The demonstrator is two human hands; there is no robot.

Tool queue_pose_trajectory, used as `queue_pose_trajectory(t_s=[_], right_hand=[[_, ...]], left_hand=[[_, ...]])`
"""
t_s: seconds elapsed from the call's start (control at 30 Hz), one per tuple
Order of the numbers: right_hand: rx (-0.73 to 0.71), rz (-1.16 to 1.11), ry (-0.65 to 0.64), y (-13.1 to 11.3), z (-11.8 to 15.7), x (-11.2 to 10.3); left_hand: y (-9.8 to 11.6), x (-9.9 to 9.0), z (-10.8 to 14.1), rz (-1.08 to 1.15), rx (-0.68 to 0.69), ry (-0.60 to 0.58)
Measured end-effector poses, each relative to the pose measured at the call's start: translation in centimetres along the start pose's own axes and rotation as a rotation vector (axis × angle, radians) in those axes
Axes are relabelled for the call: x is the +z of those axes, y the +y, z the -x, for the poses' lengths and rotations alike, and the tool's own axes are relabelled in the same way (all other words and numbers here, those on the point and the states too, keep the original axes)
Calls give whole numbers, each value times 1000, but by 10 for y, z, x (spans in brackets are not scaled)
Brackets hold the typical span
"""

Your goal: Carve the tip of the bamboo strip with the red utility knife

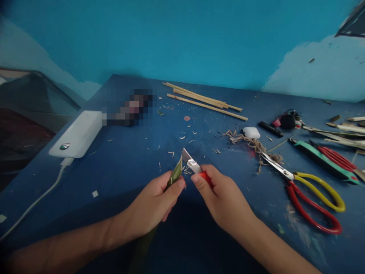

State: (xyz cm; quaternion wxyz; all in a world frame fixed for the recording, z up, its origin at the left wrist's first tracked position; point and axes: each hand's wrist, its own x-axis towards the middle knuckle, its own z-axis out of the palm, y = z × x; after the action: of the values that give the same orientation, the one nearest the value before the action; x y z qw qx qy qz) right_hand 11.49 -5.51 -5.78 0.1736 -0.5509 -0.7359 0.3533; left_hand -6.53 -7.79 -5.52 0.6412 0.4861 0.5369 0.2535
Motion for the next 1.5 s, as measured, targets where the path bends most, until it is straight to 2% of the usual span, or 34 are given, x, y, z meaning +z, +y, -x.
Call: queue_pose_trajectory(t_s=[0.1,0.2,0.47,1.03,1.27,1.5], right_hand=[[30,7,23,3,-2,-2],[39,-2,-11,2,-1,-2],[55,-44,-53,2,1,-1],[104,-123,-39,5,-1,0],[100,-132,-70,3,-1,-1],[86,-132,-59,4,1,-2]], left_hand=[[0,1,1,119,1,-17],[-2,1,0,211,34,-9],[-4,0,-5,280,5,-10],[1,-2,-6,311,-37,-27],[3,-5,-6,282,-32,-81],[6,-4,-6,264,-38,-75]])
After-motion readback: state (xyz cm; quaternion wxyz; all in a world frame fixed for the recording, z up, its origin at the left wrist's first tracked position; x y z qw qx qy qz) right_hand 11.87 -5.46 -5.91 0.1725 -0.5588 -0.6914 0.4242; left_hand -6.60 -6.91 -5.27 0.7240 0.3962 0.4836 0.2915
